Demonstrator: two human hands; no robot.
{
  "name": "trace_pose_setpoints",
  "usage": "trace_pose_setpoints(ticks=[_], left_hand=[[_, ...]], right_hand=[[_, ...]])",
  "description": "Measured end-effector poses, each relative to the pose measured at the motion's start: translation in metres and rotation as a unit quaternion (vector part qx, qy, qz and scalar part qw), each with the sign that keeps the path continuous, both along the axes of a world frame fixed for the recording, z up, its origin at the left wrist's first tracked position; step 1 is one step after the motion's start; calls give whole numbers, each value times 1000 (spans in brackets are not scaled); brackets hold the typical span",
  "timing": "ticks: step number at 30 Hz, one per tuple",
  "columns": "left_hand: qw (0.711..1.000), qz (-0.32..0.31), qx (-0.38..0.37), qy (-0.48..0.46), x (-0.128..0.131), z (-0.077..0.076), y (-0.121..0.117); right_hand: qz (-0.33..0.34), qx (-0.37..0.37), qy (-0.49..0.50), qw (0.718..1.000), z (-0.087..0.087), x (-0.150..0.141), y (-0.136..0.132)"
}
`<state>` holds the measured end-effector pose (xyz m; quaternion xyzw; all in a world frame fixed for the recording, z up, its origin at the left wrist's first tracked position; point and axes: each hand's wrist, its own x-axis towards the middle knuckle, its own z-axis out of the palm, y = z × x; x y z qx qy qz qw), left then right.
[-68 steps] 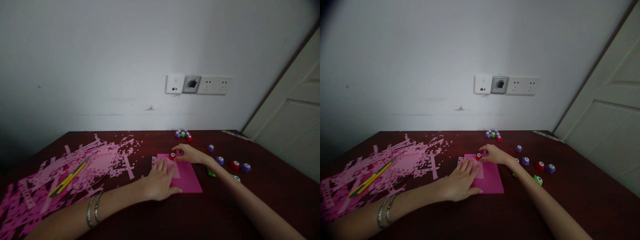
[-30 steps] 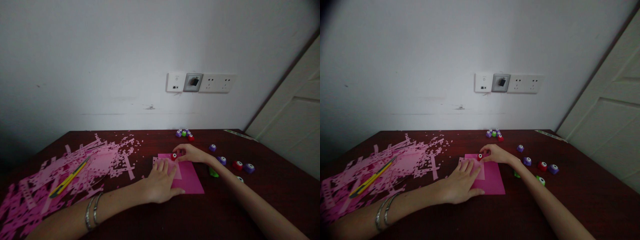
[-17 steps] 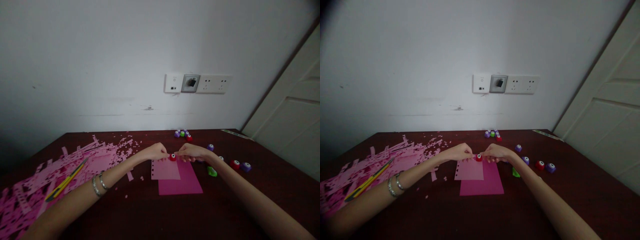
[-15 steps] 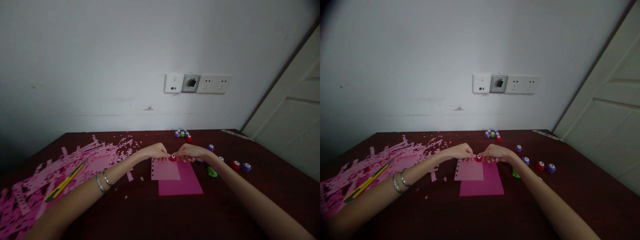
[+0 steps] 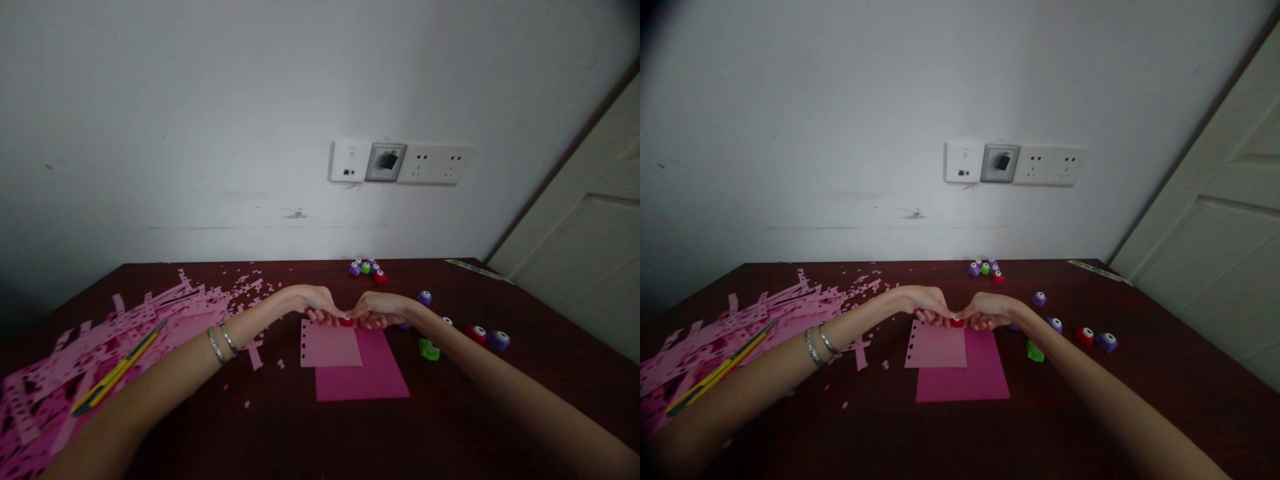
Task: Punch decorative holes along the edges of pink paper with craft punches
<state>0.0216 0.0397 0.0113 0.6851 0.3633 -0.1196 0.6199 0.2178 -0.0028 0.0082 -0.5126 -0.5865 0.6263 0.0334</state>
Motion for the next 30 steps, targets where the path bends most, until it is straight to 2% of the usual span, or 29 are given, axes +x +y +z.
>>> trace_pose_setpoints(ticks=[6,9,12,20,26,30], left_hand=[[999,-35,-5,28,7,2,5],[998,-53,-10,41,10,4,6],[997,-45,-3,58,15,8,4],[990,-1,51,135,27,14,-3],[981,-13,122,152,33,13,-8],[979,18,120,166,35,16,-11]], right_hand=[[61,35,-103,992,25,-18,-1],[63,33,-132,989,34,-27,-1],[65,36,-143,987,39,-33,0],[71,23,-147,986,37,-35,5],[69,31,-148,986,32,-38,9],[64,29,-141,987,33,-37,8]])
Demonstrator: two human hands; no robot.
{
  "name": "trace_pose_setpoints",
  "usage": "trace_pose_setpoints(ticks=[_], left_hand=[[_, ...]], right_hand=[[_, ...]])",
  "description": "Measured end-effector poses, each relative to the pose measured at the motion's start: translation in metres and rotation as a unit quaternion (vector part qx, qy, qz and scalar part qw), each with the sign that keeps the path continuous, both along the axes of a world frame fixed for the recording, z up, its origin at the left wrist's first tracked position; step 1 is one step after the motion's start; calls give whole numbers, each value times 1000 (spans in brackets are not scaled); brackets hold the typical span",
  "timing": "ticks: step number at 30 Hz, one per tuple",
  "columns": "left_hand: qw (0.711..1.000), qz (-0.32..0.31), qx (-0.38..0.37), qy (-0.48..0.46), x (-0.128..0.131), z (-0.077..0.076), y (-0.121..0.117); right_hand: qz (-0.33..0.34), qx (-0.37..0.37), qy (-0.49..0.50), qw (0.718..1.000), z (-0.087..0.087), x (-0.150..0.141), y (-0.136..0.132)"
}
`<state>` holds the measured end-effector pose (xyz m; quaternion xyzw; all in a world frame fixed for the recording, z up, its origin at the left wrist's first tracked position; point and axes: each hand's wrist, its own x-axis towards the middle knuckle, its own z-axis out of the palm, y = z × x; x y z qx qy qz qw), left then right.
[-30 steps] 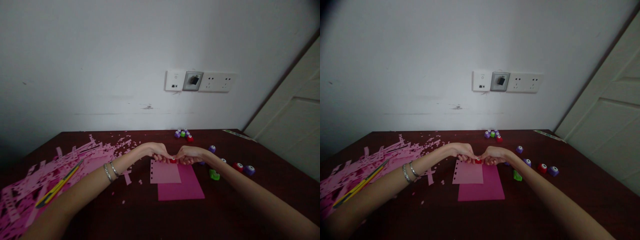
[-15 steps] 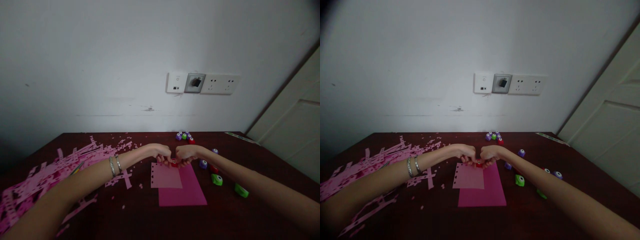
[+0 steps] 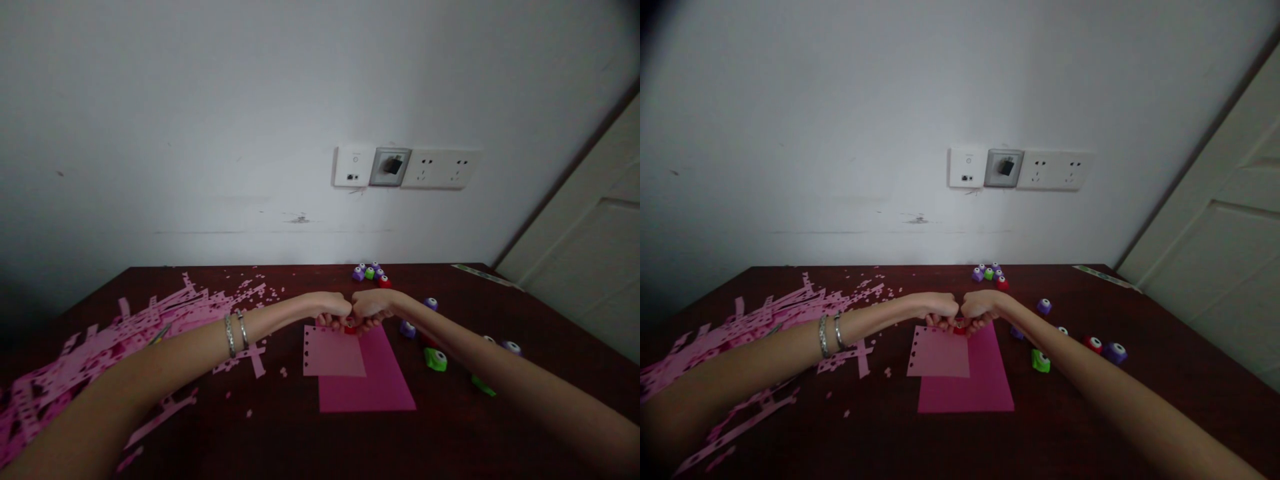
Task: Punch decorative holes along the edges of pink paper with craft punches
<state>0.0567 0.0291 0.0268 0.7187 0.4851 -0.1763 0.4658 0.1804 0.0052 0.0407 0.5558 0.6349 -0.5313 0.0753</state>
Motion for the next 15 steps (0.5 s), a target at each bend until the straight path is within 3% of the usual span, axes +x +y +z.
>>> trace_pose_setpoints(ticks=[6,11,13,15], left_hand=[[998,27,-32,-52,-9,-1,-3],[990,51,-46,-125,-22,-11,-10],[987,72,-25,-142,-26,-14,-14],[982,87,41,-163,-30,-16,-22]], right_hand=[[-10,34,-2,999,-2,9,-9],[-31,57,74,995,-15,23,-17],[-47,82,90,991,-19,27,-21],[-66,119,79,987,-21,29,-25]])
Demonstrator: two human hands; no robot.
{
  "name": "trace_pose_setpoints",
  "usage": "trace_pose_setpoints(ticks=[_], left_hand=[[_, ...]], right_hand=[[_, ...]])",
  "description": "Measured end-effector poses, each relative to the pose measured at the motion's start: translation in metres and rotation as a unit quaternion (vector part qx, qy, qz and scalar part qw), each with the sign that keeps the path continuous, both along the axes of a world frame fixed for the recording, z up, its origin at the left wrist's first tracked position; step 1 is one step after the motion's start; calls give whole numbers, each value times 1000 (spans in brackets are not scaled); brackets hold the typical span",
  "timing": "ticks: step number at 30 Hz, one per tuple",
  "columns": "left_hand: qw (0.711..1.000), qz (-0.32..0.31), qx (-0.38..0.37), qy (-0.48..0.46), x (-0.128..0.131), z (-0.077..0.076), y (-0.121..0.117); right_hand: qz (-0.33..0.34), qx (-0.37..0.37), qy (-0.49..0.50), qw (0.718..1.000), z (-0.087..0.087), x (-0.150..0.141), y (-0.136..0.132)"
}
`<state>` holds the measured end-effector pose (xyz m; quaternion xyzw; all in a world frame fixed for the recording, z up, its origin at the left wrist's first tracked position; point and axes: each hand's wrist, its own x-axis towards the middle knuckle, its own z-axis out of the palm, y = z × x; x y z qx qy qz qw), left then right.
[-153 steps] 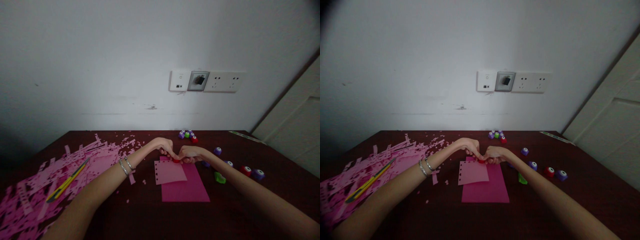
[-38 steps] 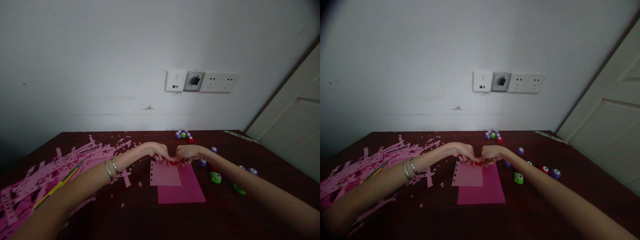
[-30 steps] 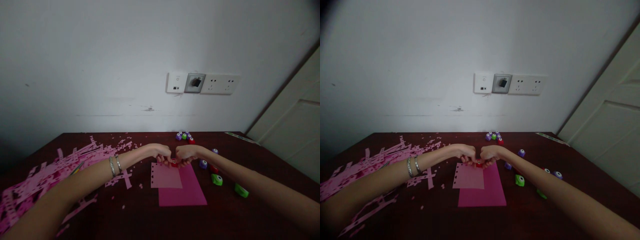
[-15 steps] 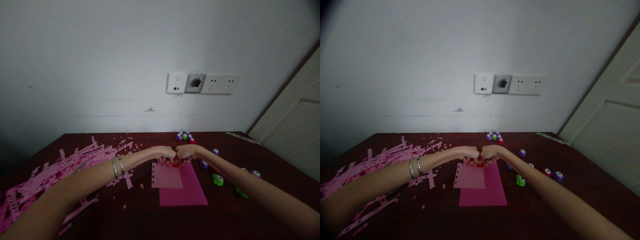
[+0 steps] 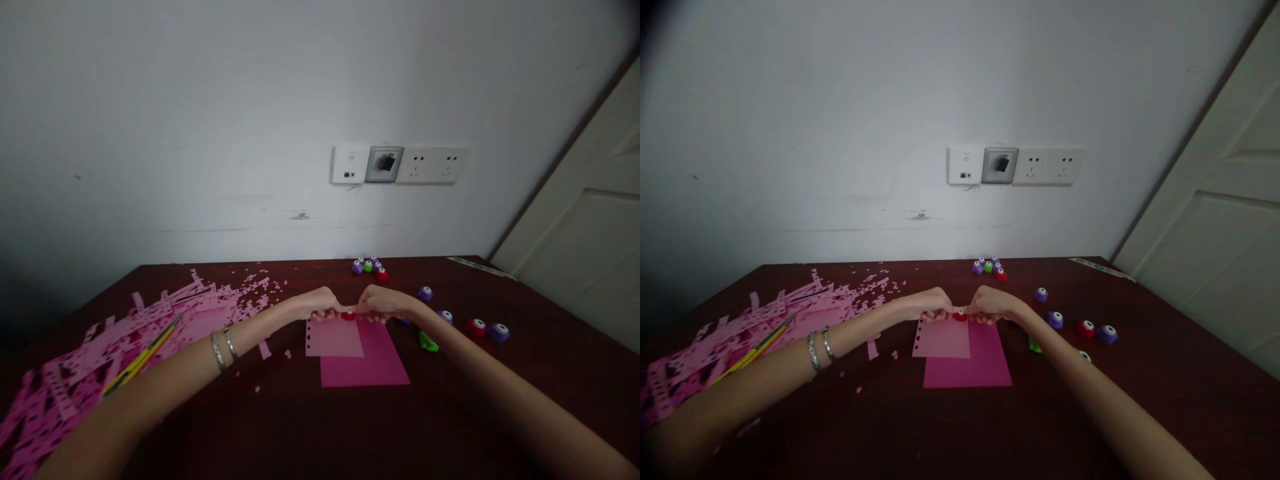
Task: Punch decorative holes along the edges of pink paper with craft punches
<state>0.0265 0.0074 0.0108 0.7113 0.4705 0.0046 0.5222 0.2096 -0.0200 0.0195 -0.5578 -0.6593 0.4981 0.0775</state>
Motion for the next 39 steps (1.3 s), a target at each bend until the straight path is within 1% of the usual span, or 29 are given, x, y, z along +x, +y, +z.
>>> trace_pose_setpoints(ticks=[2,3,4,6,7,8,9,10,12,14,18,22,31,39], left_hand=[[992,13,122,-3,-3,0,-13],[980,11,198,5,-4,0,-22],[961,3,277,21,-5,-1,-33],[905,-27,419,73,-6,-3,-59],[877,-49,467,104,-6,-5,-72],[858,-63,493,133,-6,-8,-84],[848,-76,500,157,-6,-11,-95],[847,-91,493,176,-5,-15,-103],[859,-112,458,197,-5,-21,-113],[873,-126,426,201,-5,-27,-115],[882,-131,408,194,-8,-35,-111],[883,-130,409,191,-8,-39,-110],[886,-130,403,191,-8,-35,-112],[890,-132,394,188,-8,-36,-111]], right_hand=[[-20,34,-22,999,0,2,-4],[-25,52,-30,998,0,3,-6],[-27,72,-34,996,1,4,-8],[-23,130,-35,991,1,6,-12],[-15,169,-37,985,0,7,-13],[0,210,-41,977,-1,7,-14],[21,250,-48,967,-3,8,-14],[47,285,-56,956,-5,9,-14],[95,332,-67,936,-11,9,-13],[123,351,-68,926,-17,9,-11],[127,365,-42,921,-28,8,-7],[124,381,-23,916,-33,8,-4],[166,396,-24,903,-30,9,-4],[157,396,-83,901,-26,10,-9]])
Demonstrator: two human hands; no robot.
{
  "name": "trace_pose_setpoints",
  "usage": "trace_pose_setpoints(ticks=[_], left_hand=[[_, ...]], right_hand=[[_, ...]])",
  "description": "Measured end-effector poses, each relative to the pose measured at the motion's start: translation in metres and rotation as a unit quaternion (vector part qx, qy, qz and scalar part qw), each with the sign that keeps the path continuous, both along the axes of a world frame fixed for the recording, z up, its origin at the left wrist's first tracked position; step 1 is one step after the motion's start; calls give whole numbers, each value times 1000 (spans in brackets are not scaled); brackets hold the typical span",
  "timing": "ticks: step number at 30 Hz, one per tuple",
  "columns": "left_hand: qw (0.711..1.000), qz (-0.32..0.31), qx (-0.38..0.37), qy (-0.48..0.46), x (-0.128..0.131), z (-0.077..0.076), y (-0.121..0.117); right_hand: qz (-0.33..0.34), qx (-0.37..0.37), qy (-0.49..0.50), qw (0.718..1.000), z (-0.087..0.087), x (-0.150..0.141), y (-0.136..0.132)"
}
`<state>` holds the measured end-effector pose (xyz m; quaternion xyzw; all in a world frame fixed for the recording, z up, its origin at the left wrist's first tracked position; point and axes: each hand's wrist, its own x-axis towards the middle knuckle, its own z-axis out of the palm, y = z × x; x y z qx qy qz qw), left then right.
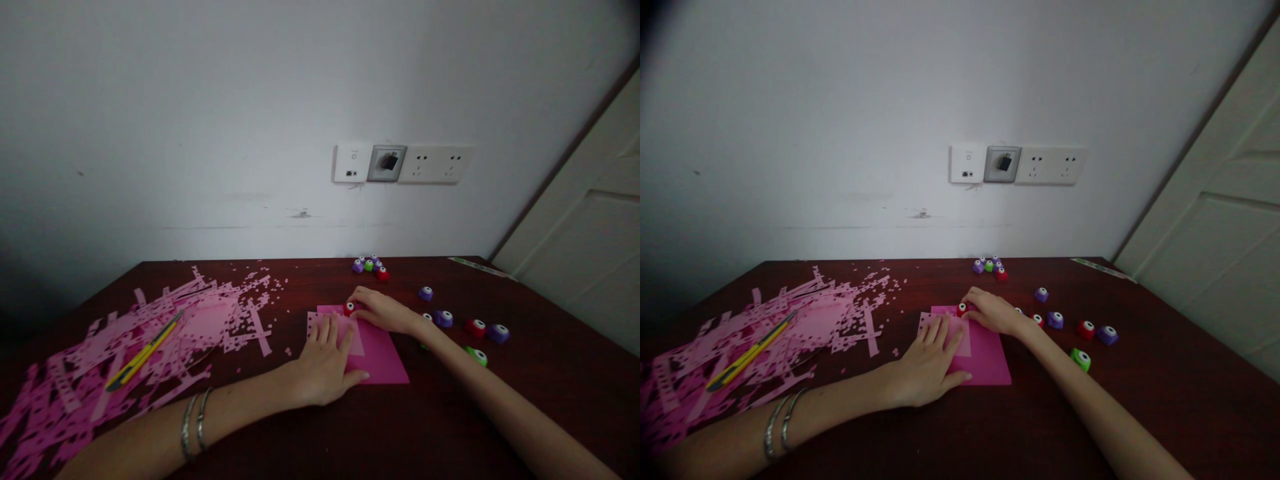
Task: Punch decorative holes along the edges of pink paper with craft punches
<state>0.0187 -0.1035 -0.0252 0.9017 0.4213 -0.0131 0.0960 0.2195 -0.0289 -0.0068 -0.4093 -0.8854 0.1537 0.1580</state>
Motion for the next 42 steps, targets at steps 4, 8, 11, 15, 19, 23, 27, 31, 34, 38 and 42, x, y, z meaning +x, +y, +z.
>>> trace_pose_setpoints(ticks=[4,8,11,15,19,23,27,31,34,38,42], left_hand=[[1000,3,-5,-4,1,0,0],[1000,2,3,-11,1,0,0],[1000,1,4,-10,1,1,0],[1000,1,8,-10,0,0,0],[1000,-2,13,-10,0,0,0],[1000,-1,3,-9,0,2,-1],[1000,0,8,-15,0,5,-2],[1000,-6,0,-17,-1,8,-1],[1000,-13,-18,-18,-2,12,2],[999,-20,-29,-17,-5,22,9],[1000,-11,-7,-26,-10,35,21]], right_hand=[[3,1,-17,1000,3,-2,-2],[4,0,-28,1000,5,-3,-4],[-2,1,-26,1000,8,-1,-4],[-9,9,-7,1000,15,6,-2],[-28,12,5,1000,20,14,0],[-43,5,6,999,23,22,4],[-48,8,9,999,28,32,8],[-99,9,4,995,37,41,4],[-138,8,0,990,43,49,-7],[-172,4,-12,985,46,69,-33],[-219,-8,-25,975,42,102,-59]])
